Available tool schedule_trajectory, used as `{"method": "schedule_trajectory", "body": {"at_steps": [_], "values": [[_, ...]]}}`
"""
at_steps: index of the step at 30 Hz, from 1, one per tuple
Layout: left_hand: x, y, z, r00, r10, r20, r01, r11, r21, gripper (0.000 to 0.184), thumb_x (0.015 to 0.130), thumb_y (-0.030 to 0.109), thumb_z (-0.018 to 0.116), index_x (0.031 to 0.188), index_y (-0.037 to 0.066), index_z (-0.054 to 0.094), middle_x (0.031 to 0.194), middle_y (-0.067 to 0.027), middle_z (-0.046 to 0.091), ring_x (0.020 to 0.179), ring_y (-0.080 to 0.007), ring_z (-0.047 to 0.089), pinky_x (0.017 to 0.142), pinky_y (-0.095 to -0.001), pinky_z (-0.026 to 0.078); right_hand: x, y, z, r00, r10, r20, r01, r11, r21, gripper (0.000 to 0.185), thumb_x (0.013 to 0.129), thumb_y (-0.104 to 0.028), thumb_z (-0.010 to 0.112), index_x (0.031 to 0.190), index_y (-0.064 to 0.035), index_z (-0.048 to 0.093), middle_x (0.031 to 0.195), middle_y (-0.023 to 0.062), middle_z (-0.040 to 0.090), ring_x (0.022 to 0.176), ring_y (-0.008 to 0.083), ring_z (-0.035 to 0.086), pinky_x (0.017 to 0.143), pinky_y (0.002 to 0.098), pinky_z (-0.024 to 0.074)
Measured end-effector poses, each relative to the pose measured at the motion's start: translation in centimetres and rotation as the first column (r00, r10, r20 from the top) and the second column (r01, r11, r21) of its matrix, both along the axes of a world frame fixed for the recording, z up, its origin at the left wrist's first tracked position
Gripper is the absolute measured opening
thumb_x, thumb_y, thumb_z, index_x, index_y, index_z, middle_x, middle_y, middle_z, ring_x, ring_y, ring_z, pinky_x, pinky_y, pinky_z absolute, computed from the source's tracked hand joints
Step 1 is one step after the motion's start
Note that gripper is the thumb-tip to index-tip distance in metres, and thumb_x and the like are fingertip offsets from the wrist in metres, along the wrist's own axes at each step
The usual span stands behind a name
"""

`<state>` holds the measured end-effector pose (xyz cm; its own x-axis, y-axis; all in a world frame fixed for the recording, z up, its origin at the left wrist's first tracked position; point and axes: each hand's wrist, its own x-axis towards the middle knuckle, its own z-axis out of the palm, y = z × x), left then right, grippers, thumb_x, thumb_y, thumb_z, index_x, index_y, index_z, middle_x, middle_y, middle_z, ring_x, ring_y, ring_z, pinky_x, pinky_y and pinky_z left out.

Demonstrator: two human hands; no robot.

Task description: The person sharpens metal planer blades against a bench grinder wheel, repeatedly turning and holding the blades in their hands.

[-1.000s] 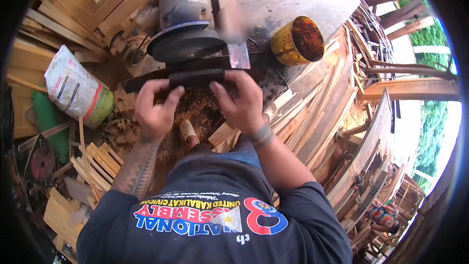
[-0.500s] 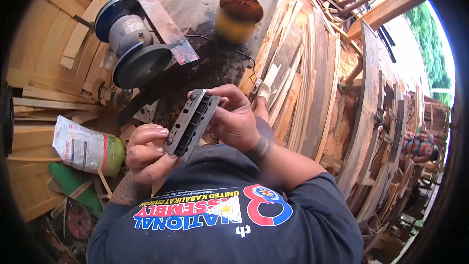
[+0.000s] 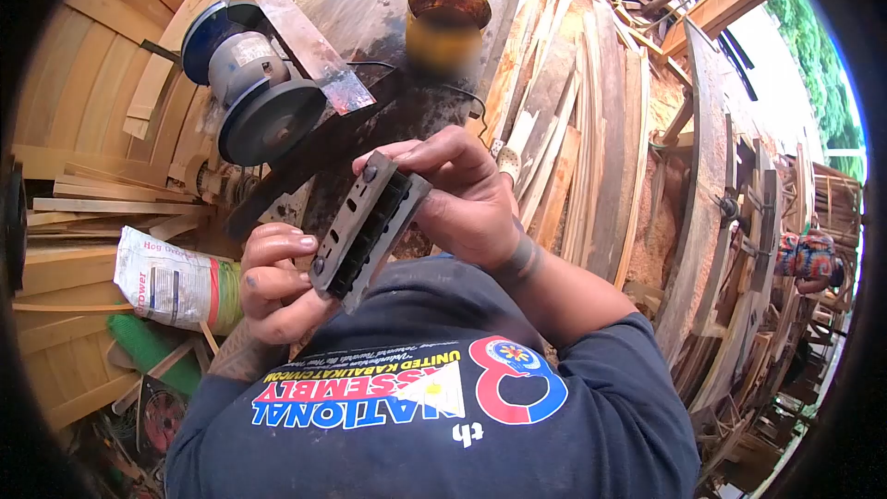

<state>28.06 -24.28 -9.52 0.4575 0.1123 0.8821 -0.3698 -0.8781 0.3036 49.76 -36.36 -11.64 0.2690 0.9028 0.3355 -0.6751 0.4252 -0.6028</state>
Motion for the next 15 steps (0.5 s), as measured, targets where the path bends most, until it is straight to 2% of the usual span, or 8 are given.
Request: {"method": "schedule_trajectory", "body": {"at_steps": [2,8,15], "values": [[0.1,0.1,0.4,1.000,-0.018,0.022,0.019,0.999,-0.026,0.033,0.065,0.010,0.091,0.094,0.011,0.074,0.095,-0.0045,0.056,0.094,-0.0328,0.075,0.067,-0.0453,0.062,-0.2,0.1,0.6,1.000,-0.012,-0.014,0.012,1.000,-0.008,0.029,0.103,0.000,0.070,0.130,-0.0066,0.061,0.143,0.0313,0.065,0.136,0.0368,0.066,0.113,0.0504,0.0555],[0.0,0.0,1.6,1.000,-0.013,0.027,0.015,0.999,-0.045,0.035,0.065,0.011,0.092,0.096,0.010,0.075,0.095,-0.0042,0.059,0.092,-0.0317,0.076,0.065,-0.0426,0.062,-0.6,0.4,0.3,0.971,0.147,-0.189,-0.158,0.986,-0.048,0.030,0.104,0.002,0.067,0.130,-0.0095,0.058,0.144,0.0325,0.064,0.132,0.0372,0.068,0.110,0.0517,0.0572],[-0.3,-0.5,2.0,1.000,-0.017,0.004,0.017,0.999,-0.044,0.038,0.066,0.011,0.092,0.100,0.012,0.077,0.095,-0.0036,0.059,0.092,-0.0307,0.075,0.066,-0.0419,0.062,-1.0,0.4,0.1,0.955,0.186,-0.231,-0.206,0.976,-0.065,0.026,0.107,-0.002,0.065,0.130,-0.0112,0.056,0.145,0.0326,0.063,0.132,0.0373,0.069,0.107,0.0521,0.0595]]}}
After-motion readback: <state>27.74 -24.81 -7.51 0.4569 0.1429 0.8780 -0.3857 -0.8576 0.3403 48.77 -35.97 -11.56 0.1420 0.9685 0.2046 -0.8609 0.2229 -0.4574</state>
